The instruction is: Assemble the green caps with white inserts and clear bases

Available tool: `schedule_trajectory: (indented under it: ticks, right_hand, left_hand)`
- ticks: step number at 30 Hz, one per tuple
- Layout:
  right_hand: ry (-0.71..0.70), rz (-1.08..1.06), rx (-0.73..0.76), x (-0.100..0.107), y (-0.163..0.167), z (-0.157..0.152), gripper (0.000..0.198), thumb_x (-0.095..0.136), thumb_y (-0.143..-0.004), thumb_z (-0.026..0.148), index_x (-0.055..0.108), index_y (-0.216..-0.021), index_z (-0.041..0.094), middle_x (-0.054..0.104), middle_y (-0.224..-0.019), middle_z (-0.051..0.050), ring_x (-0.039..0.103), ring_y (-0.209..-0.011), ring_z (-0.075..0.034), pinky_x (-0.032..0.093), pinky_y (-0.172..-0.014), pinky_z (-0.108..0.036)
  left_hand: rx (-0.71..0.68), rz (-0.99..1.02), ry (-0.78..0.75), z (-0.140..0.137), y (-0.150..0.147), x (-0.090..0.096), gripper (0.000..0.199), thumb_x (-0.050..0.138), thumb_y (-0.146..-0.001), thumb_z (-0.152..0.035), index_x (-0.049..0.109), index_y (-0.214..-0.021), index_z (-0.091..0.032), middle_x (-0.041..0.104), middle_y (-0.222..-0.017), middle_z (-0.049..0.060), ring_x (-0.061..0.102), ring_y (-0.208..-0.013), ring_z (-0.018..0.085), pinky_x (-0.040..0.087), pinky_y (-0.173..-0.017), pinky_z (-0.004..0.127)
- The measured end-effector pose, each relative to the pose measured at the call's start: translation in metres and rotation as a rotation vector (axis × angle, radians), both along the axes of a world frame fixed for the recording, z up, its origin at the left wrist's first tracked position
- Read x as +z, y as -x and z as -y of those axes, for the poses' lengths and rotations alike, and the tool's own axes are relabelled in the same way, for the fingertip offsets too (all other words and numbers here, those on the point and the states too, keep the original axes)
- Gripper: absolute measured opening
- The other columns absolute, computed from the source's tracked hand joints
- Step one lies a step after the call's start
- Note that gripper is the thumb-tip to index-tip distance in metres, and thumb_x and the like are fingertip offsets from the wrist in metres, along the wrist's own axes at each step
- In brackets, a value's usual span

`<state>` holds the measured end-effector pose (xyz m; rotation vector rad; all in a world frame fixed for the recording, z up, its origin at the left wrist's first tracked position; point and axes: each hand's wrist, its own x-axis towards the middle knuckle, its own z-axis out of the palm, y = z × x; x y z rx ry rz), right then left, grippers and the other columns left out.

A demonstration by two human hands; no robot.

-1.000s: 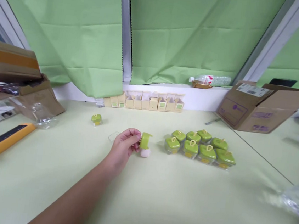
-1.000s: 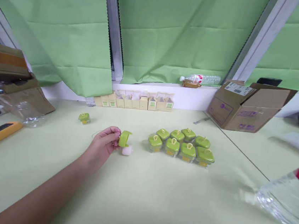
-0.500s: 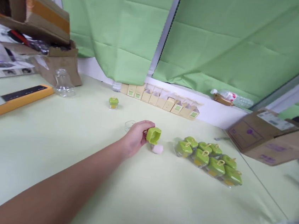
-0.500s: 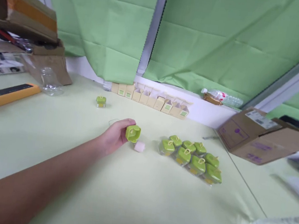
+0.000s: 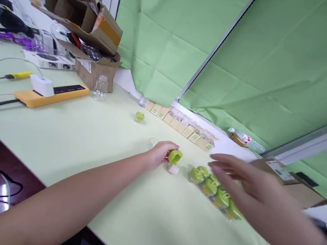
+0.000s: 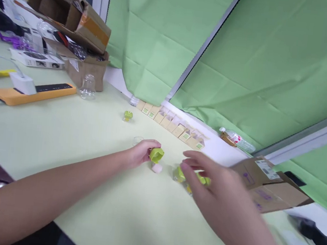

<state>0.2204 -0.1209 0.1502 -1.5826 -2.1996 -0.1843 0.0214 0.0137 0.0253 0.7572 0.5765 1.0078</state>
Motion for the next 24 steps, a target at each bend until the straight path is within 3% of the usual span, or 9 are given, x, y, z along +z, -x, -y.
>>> schedule_trajectory:
  ticks: [2, 4, 7, 10, 13, 16, 22, 24]
  right_hand:
    - [0.126, 0.074, -0.06, -0.017, 0.027, -0.026, 0.032, 0.056, -0.09, 0.043, 0.069, -0.114, 0.027, 0.075, -0.102, -0.009, 0.071, -0.086, -0.027, 0.056, -0.074, -0.039]
    - [0.166, 0.038, -0.102, -0.049, 0.041, -0.043, 0.036, 0.056, -0.089, 0.043, 0.067, -0.118, 0.023, 0.072, -0.114, -0.011, 0.071, -0.092, -0.028, 0.055, -0.08, -0.04]
    - [0.167, -0.125, -0.034, -0.1, 0.045, -0.054, 0.045, 0.058, -0.088, 0.042, 0.06, -0.127, 0.022, 0.065, -0.126, -0.012, 0.067, -0.104, -0.027, 0.053, -0.086, -0.039]
    - [0.125, -0.177, 0.038, -0.129, 0.045, -0.055, 0.035, 0.054, -0.088, 0.031, 0.062, -0.121, 0.022, 0.068, -0.114, -0.01, 0.064, -0.103, -0.026, 0.051, -0.089, -0.041]
    - [0.043, -0.253, 0.03, -0.133, 0.045, -0.052, 0.031, 0.054, -0.086, 0.026, 0.063, -0.116, 0.022, 0.068, -0.106, -0.01, 0.063, -0.091, -0.024, 0.051, -0.083, -0.041]
    - [-0.003, -0.481, -0.033, -0.129, 0.043, -0.048, 0.027, 0.061, -0.083, 0.032, 0.061, -0.108, 0.021, 0.068, -0.101, -0.01, 0.062, -0.084, -0.023, 0.052, -0.074, -0.037]
    - [0.146, -1.086, 0.026, -0.126, 0.049, -0.046, 0.036, 0.076, -0.072, 0.037, 0.053, -0.095, 0.022, 0.067, -0.091, -0.004, 0.065, -0.083, -0.019, 0.052, -0.076, -0.033]
    - [0.191, -1.175, 0.054, -0.124, 0.053, -0.046, 0.039, 0.08, -0.069, 0.037, 0.053, -0.093, 0.022, 0.067, -0.089, -0.002, 0.064, -0.081, -0.017, 0.051, -0.074, -0.031]
  left_hand:
    - [-0.001, -0.022, -0.019, 0.001, 0.0, -0.001, 0.017, 0.069, -0.068, -0.028, 0.06, -0.077, -0.016, 0.058, -0.071, 0.0, 0.054, -0.064, 0.013, 0.038, -0.057, 0.024]
    - [0.015, -0.044, -0.035, 0.003, 0.001, -0.002, 0.018, 0.069, -0.067, -0.029, 0.06, -0.075, -0.016, 0.057, -0.069, 0.0, 0.053, -0.062, 0.012, 0.038, -0.056, 0.024]
    - [0.047, -0.029, -0.049, 0.006, 0.004, -0.001, 0.02, 0.071, -0.065, -0.03, 0.059, -0.074, -0.016, 0.056, -0.068, 0.0, 0.053, -0.062, 0.013, 0.039, -0.056, 0.024]
    - [0.055, -0.007, -0.058, 0.009, 0.008, 0.001, 0.022, 0.071, -0.064, -0.03, 0.06, -0.076, -0.016, 0.057, -0.07, 0.001, 0.054, -0.063, 0.013, 0.039, -0.056, 0.025]
    - [0.061, -0.001, -0.058, 0.011, 0.01, 0.001, 0.024, 0.072, -0.064, -0.031, 0.061, -0.078, -0.015, 0.058, -0.072, 0.002, 0.054, -0.065, 0.014, 0.041, -0.056, 0.025]
    - [0.057, 0.0, -0.055, 0.01, 0.009, -0.001, 0.025, 0.073, -0.065, -0.031, 0.06, -0.078, -0.015, 0.058, -0.073, 0.002, 0.054, -0.065, 0.013, 0.04, -0.055, 0.024]
    - [0.012, -0.008, -0.073, 0.011, 0.007, -0.001, 0.023, 0.074, -0.067, -0.031, 0.06, -0.079, -0.016, 0.059, -0.073, 0.001, 0.056, -0.064, 0.013, 0.041, -0.055, 0.024]
    - [-0.02, -0.006, -0.075, 0.014, 0.008, 0.002, 0.023, 0.075, -0.069, -0.031, 0.061, -0.078, -0.016, 0.059, -0.072, 0.001, 0.055, -0.064, 0.012, 0.041, -0.055, 0.023]
